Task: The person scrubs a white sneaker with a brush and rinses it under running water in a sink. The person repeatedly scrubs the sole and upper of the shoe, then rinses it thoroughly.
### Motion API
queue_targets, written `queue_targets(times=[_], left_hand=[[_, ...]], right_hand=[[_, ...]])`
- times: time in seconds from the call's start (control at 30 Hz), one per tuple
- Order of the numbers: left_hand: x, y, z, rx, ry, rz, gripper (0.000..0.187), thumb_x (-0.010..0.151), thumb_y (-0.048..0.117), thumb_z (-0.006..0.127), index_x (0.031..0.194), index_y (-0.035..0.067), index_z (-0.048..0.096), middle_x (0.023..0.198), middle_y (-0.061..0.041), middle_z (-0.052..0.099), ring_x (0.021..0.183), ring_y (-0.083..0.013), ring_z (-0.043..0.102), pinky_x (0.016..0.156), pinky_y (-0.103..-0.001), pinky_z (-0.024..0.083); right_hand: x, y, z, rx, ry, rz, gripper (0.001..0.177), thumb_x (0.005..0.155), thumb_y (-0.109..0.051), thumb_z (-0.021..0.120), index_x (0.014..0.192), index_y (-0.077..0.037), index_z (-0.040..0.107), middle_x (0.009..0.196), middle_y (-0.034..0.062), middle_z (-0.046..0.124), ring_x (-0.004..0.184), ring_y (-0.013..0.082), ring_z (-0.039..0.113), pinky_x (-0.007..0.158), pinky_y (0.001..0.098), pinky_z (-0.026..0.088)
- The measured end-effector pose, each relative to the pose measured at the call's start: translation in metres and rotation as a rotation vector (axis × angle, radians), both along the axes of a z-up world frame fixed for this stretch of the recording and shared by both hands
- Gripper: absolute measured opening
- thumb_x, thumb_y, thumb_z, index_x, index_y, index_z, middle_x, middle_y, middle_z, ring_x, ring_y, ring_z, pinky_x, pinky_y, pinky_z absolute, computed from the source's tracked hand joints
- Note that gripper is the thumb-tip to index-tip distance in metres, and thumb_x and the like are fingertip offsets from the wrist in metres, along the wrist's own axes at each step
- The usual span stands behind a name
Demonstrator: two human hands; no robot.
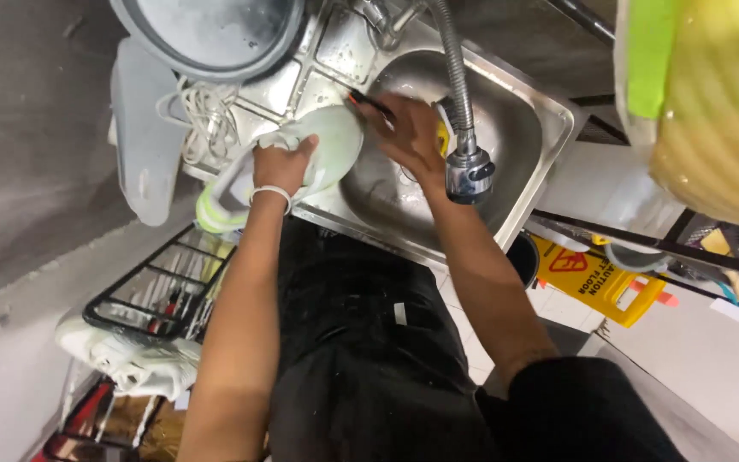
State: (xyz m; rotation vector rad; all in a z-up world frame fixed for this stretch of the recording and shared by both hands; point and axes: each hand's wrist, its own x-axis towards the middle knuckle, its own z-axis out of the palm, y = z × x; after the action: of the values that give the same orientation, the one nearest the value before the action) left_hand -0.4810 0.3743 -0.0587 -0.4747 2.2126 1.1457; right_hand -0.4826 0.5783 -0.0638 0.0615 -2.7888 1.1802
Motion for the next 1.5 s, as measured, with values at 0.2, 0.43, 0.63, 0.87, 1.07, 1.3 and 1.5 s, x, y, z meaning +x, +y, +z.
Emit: queue_targets(times=[0.2,0.43,0.63,0.87,1.07,1.3,1.5], left_hand=[[-0.012,0.013,0.017,-0.036,-0.049,-0.028,0.045,0.081,0.035,0.058,0.101,-0.005,0.06,0.101,-0.02,0.061,0.099,-0.0312,0.057,0.085,-0.044,0.046],[-0.009,0.013,0.021,-0.012,-0.002,-0.038,0.045,0.083,0.034,0.058,0.103,-0.007,0.059,0.102,-0.022,0.06,0.099,-0.0318,0.057,0.085,-0.044,0.045],[-0.008,0.007,0.013,-0.018,-0.011,-0.049,0.045,0.084,0.034,0.058,0.104,-0.006,0.059,0.102,-0.021,0.06,0.099,-0.0317,0.056,0.084,-0.045,0.045],[-0.009,0.006,0.0,-0.093,-0.047,-0.047,0.056,0.082,0.043,0.059,0.103,-0.009,0.057,0.098,-0.021,0.061,0.095,-0.0328,0.058,0.081,-0.045,0.047],[-0.007,0.007,-0.008,-0.118,-0.067,-0.045,0.046,0.083,0.041,0.058,0.093,-0.004,0.063,0.082,-0.016,0.064,0.074,-0.0222,0.063,0.068,-0.037,0.051],[-0.005,0.009,0.008,-0.111,0.039,-0.098,0.044,0.085,0.035,0.058,0.095,-0.008,0.061,0.092,-0.024,0.062,0.09,-0.0339,0.06,0.074,-0.044,0.049],[-0.002,0.008,-0.013,-0.118,0.096,-0.068,0.046,0.083,0.038,0.06,0.093,-0.007,0.062,0.091,-0.022,0.063,0.091,-0.0313,0.06,0.076,-0.043,0.048]], right_hand=[[-0.007,0.0,0.014,0.029,-0.046,-0.118,0.011,0.08,-0.027,0.061,0.076,-0.018,0.064,0.057,0.0015,0.058,0.054,0.019,0.06,0.054,0.0271,0.048],[0.01,0.01,-0.017,-0.053,-0.038,-0.127,0.018,0.082,-0.027,0.062,0.071,-0.014,0.062,0.05,0.0059,0.053,0.047,0.0247,0.057,0.046,0.0301,0.045],[0.025,0.005,-0.03,-0.329,-0.074,-0.189,0.011,0.08,-0.021,0.065,0.075,-0.011,0.065,0.05,0.0095,0.053,0.049,0.0163,0.055,0.047,0.0257,0.045],[0.004,-0.001,-0.041,-0.382,-0.219,-0.285,0.016,0.08,-0.03,0.064,0.079,-0.014,0.067,0.058,0.0107,0.059,0.057,0.0131,0.054,0.056,0.0284,0.045],[0.002,0.002,-0.066,-0.322,-0.166,-0.214,0.033,0.084,-0.041,0.058,0.082,-0.009,0.065,0.072,0.0177,0.063,0.076,0.0345,0.062,0.065,0.0428,0.046],[0.017,0.011,-0.033,-0.483,-0.263,-0.155,0.017,0.082,-0.025,0.063,0.078,-0.008,0.066,0.063,0.0078,0.061,0.062,0.0133,0.055,0.063,0.0299,0.047],[0.008,0.004,0.014,-0.282,-0.243,-0.161,0.012,0.082,-0.028,0.061,0.073,-0.021,0.066,0.056,-0.0062,0.058,0.055,0.0083,0.06,0.06,0.0227,0.048]])
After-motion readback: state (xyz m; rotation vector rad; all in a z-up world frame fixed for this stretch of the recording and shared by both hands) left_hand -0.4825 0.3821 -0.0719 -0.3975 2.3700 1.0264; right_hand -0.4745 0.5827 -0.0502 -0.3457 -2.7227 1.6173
